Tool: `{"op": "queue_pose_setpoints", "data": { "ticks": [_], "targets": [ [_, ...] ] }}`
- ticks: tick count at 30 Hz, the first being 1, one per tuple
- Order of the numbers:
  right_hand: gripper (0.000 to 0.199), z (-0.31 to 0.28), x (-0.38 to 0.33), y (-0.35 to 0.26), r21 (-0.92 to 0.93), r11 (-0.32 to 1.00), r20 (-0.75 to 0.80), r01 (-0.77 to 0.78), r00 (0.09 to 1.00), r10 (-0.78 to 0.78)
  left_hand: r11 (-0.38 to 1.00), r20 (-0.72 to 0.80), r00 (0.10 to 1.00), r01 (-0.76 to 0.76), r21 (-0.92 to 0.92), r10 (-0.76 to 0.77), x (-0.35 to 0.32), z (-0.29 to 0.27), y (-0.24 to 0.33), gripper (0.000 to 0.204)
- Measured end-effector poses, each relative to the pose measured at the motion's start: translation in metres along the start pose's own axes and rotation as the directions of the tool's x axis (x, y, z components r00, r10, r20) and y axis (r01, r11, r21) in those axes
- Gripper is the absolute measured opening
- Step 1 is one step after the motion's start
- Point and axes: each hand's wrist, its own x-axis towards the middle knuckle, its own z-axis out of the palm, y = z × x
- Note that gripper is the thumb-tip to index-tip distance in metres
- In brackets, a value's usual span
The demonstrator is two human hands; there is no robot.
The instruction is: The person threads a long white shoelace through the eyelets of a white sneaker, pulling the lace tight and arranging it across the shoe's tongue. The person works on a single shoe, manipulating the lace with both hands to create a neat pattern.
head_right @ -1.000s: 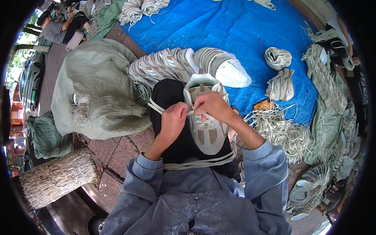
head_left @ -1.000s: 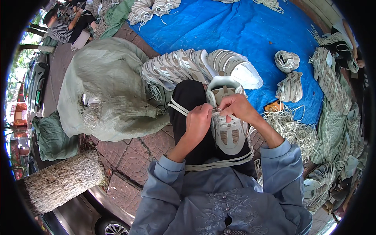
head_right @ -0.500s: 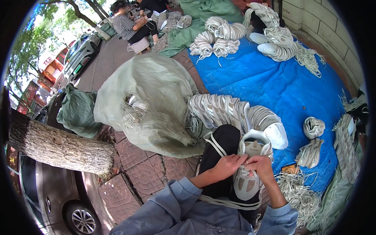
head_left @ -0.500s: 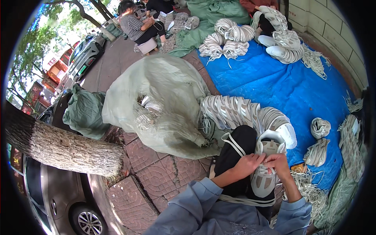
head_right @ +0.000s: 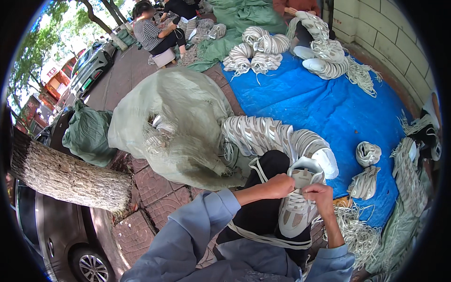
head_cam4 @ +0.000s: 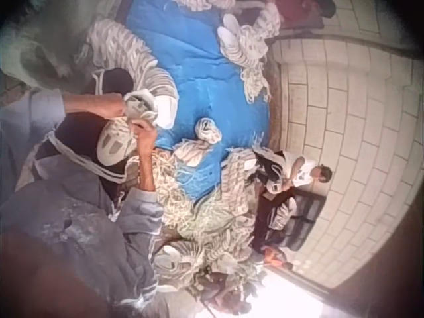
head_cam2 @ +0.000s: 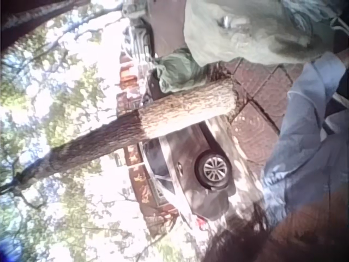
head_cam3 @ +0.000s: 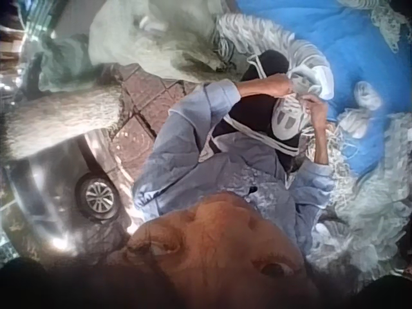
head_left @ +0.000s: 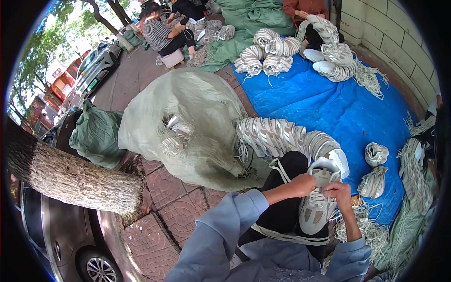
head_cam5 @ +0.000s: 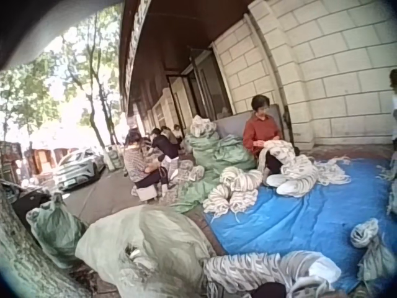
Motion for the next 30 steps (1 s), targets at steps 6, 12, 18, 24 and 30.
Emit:
{"op": "queue_pose_setpoints", "data": {
  "ticks": [6, 12, 18, 24, 30],
  "targets": [
    [0.008, -0.011, -0.003, 0.016, -0.016, 0.989, 0.056, 0.150, 0.987, -0.149, 0.918, -0.079, 0.996, 0.004, 0.396, 0.029, -0.001, -0.001, 0.022, 0.006],
    [0.008, -0.027, -0.003, 0.030, 0.193, 0.976, -0.012, 0.103, 0.995, -0.102, 0.765, -0.118, 0.908, -0.262, 0.588, 0.402, 0.002, -0.007, 0.038, 0.004],
    [0.008, -0.033, -0.011, 0.034, 0.402, 0.908, -0.036, -0.115, 0.989, 0.141, 0.992, -0.238, 0.968, -0.048, 0.120, 0.076, 0.024, -0.011, 0.048, 0.006],
    [0.008, -0.039, 0.012, 0.022, -0.114, 0.962, -0.156, 0.249, 0.952, -0.265, 0.989, -0.086, 0.986, 0.140, -0.058, -0.144, 0.035, -0.002, 0.043, 0.015],
    [0.008, -0.033, 0.003, 0.034, -0.405, 0.888, 0.117, 0.216, 0.976, -0.184, 0.947, 0.111, 0.965, 0.256, -0.195, -0.238, 0.036, -0.008, 0.039, 0.015]
  ]
}}
